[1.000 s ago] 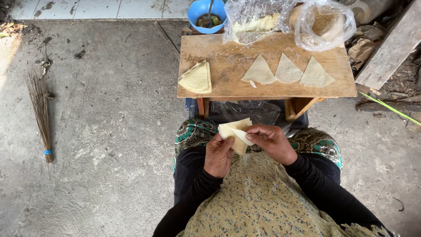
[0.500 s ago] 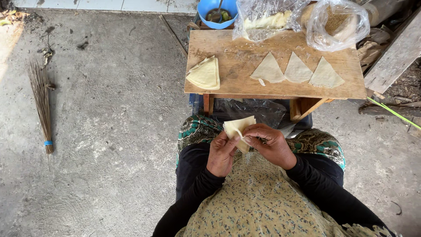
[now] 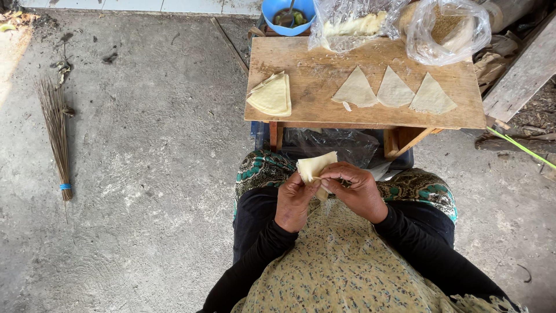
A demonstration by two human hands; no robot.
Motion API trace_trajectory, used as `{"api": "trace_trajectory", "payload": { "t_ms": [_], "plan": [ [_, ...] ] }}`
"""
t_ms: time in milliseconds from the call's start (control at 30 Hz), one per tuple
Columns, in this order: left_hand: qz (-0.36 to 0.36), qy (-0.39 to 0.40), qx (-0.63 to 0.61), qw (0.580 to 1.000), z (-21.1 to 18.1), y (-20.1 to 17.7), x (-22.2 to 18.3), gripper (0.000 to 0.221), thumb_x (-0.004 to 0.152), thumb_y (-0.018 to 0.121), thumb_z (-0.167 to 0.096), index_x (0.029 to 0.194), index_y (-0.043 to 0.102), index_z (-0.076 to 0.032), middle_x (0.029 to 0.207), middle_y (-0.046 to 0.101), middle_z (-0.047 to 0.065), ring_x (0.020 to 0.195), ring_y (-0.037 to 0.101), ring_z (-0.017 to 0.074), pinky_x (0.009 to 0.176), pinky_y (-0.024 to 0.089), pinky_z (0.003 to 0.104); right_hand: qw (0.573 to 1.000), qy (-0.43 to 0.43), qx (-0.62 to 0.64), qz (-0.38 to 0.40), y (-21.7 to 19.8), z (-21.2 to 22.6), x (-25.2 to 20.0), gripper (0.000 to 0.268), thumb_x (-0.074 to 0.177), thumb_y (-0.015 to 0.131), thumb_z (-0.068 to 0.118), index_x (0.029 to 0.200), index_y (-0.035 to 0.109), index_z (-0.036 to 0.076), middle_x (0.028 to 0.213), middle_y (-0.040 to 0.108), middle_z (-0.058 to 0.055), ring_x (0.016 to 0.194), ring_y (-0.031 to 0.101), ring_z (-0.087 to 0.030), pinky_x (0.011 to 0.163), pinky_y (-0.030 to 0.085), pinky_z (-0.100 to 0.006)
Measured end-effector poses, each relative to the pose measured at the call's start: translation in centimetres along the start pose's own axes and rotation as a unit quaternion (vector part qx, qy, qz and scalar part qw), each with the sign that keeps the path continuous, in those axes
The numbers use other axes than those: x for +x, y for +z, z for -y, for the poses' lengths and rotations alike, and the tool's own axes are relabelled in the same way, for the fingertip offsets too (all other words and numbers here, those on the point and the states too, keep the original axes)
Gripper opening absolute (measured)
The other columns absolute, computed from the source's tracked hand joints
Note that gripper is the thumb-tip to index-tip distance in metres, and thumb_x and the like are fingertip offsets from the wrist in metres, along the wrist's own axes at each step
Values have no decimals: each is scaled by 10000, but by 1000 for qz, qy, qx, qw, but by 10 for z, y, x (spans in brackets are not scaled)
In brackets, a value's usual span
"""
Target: The person prepares food items by placing spoonfuls of filling onto thin pastry sheets on a wooden board and folding the sheets into triangular shapes.
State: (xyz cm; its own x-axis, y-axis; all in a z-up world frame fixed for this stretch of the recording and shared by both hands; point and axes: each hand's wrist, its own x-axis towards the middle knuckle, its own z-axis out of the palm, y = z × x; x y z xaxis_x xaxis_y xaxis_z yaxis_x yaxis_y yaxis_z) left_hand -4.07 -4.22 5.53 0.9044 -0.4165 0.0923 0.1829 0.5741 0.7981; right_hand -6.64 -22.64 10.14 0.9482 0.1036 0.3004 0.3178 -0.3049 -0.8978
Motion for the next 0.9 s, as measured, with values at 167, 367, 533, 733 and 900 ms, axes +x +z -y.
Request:
{"api": "trace_trajectory", "payload": {
  "t_ms": [167,367,533,733,900],
  "plan": [
    [-22,3,10,1000,3,-3,1,297,1043,627,-35,1335,666,3,1125,724,28,972,652,74,850,542,265,992,92,90,-5,-1,-17,-3,133,971,711,60,1097,752,42,1069,757,-64,939,702,-122,801,600,-298],
    [-69,-4,65,995,5,-4,1,303,1036,602,4,1329,676,0,1062,713,10,906,624,59,792,527,255,993,103,54,8,2,-20,-1,189,1013,677,153,1158,709,37,1044,722,-60,931,663,-106,817,561,-284],
    [-73,-14,133,988,7,-11,-1,275,1046,607,-17,1303,703,-14,1004,698,-2,860,593,52,772,516,253,997,16,-70,15,16,-9,8,191,971,732,231,1016,718,46,990,734,-51,809,690,-120,712,593,-291],
    [-119,-30,-70,990,5,-39,3,234,970,621,31,1190,702,30,1041,760,93,896,720,161,828,603,339,943,209,248,-77,-30,-24,43,152,996,625,137,1015,707,10,936,750,-65,784,696,-109,731,596,-272],
    [-171,-46,-118,977,3,-57,2,227,920,623,39,1136,687,72,1019,749,122,880,725,180,805,611,356,976,-98,-113,-157,-69,-37,139,81,1045,659,102,1073,709,44,985,722,-103,821,636,-142,722,549,-315]
  ]
}}
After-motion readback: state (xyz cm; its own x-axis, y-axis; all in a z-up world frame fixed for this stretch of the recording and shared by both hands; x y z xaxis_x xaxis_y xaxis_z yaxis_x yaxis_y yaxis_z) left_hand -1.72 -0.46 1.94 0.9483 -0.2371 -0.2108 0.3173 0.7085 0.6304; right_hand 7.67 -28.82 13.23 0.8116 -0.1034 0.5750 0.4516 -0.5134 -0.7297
